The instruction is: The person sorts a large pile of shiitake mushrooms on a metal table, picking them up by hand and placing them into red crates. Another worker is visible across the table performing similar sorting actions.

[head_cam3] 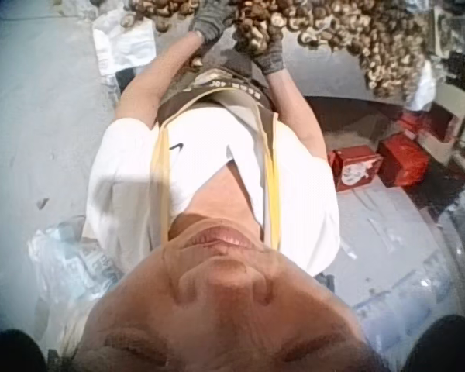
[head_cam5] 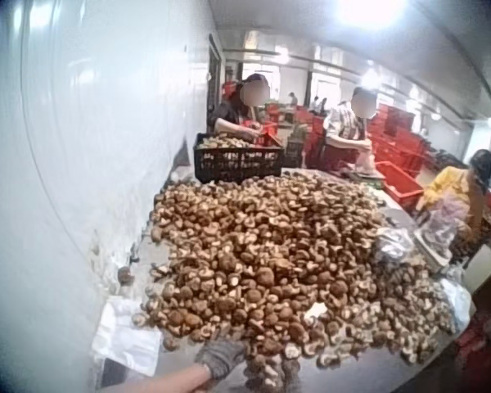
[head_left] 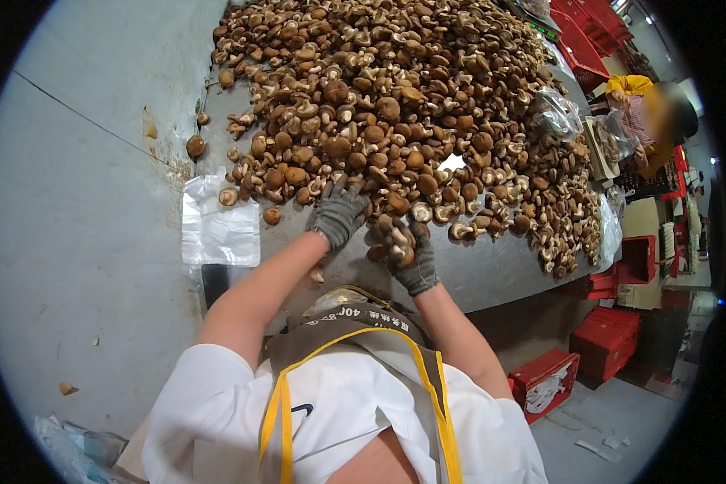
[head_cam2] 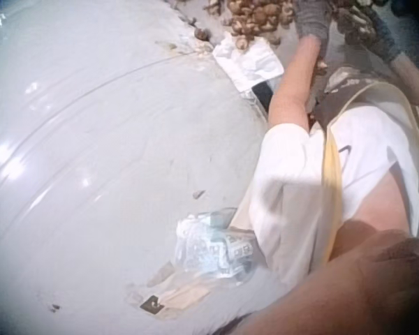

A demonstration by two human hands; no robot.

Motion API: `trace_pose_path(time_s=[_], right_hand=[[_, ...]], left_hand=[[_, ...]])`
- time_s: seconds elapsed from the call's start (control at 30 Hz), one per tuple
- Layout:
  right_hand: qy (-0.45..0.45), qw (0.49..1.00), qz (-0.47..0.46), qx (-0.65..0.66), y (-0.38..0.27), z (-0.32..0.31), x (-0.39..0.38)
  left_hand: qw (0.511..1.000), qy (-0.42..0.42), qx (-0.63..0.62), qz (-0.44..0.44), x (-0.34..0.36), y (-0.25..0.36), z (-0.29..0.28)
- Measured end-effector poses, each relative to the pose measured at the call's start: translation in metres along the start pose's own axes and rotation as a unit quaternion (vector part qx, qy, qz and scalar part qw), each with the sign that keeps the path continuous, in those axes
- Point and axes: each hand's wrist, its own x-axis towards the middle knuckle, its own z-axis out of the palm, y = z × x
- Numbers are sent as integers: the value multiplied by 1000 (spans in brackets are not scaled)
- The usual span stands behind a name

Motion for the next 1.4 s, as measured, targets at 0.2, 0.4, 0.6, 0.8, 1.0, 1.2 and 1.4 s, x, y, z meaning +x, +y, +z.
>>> trace_pose_path(time_s=[0.2,0.4,0.6,0.8,1.0,1.2,1.4], right_hand=[[108,992,54,32,37,-49,-67],[108,920,239,291,36,-66,-78],[164,945,207,194,14,-13,-65],[106,948,275,120,13,-23,-66],[205,925,283,153,29,-31,-74],[156,919,297,208,32,-45,-72],[189,935,267,140,17,-19,-77]], left_hand=[[995,30,16,98,-71,-3,16],[884,162,-437,-39,-75,-8,43],[949,62,-290,-106,-49,-26,14],[957,-38,-274,-89,-45,-42,7],[943,-18,-316,-106,-35,-29,0],[980,-189,22,-54,27,23,-17],[965,-133,-225,-35,36,0,-9]])
